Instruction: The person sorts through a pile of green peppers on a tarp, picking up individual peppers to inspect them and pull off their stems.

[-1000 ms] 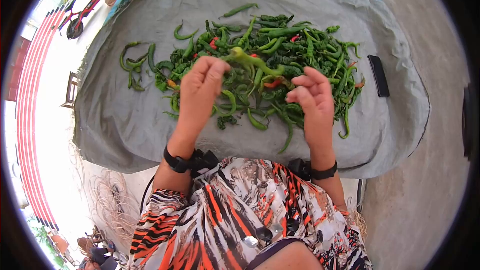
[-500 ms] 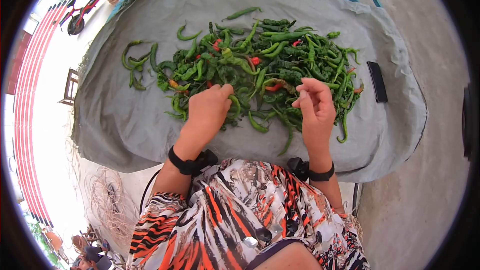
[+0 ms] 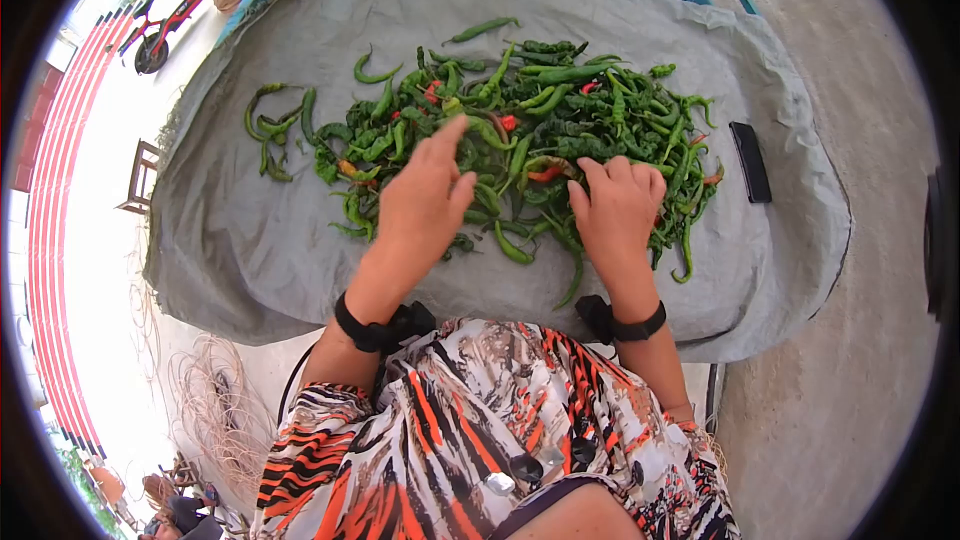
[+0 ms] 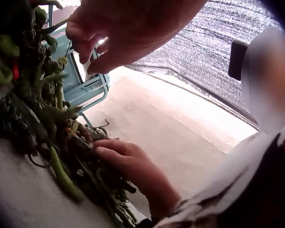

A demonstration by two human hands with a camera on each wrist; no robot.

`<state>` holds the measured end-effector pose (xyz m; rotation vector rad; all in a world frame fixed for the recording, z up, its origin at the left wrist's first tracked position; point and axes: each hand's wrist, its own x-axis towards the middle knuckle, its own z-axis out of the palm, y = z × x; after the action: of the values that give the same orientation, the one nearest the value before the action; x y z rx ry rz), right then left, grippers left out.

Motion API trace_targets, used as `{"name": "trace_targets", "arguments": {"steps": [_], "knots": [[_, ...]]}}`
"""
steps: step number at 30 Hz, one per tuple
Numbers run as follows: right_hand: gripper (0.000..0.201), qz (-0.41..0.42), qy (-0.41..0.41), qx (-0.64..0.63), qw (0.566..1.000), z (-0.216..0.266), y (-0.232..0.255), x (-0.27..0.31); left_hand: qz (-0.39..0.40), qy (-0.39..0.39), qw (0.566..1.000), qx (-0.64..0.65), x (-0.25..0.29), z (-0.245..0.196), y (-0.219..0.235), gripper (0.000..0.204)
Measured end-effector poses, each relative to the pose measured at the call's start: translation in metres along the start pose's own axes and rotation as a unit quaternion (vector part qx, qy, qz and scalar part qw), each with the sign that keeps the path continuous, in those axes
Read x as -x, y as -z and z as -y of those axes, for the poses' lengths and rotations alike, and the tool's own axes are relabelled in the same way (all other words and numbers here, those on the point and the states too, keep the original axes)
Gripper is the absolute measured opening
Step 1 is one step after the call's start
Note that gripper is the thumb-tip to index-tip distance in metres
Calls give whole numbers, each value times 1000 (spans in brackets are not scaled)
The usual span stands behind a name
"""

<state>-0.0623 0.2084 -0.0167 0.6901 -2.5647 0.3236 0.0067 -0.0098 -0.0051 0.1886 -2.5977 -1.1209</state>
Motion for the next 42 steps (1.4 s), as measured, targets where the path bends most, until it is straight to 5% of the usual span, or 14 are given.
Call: {"name": "trace_targets", "arguments": {"steps": [4,10,13,17,19,21,27,30,33,39,42], "knots": [[22,25,5,-5,1000,0,-11,-4,60,-57,997,-7,10,-1,-13,44],[22,-113,-51,-166,978,4,13,-6,112,-37,987,108,11,2,-19,40],[26,-131,-125,-318,931,16,20,-2,129,-16,975,181,11,-5,-26,38],[22,-16,-196,-565,802,32,20,13,129,-63,965,220,13,-6,-39,37],[20,-19,-172,-600,781,36,13,16,115,-105,960,233,13,-4,-42,30],[21,-2,-179,-610,772,37,10,18,147,-44,956,250,19,-10,-30,25],[25,67,-195,-555,806,46,15,19,134,55,943,301,28,3,-22,19],[34,45,-46,-346,936,40,23,5,90,119,925,348,24,9,-7,19],[41,60,51,-129,989,27,13,5,34,139,920,364,15,12,2,22],[33,83,67,-72,992,19,-4,8,-2,114,944,309,2,22,8,23],[29,43,35,-127,990,15,-4,6,72,99,950,288,0,30,16,20]]}}
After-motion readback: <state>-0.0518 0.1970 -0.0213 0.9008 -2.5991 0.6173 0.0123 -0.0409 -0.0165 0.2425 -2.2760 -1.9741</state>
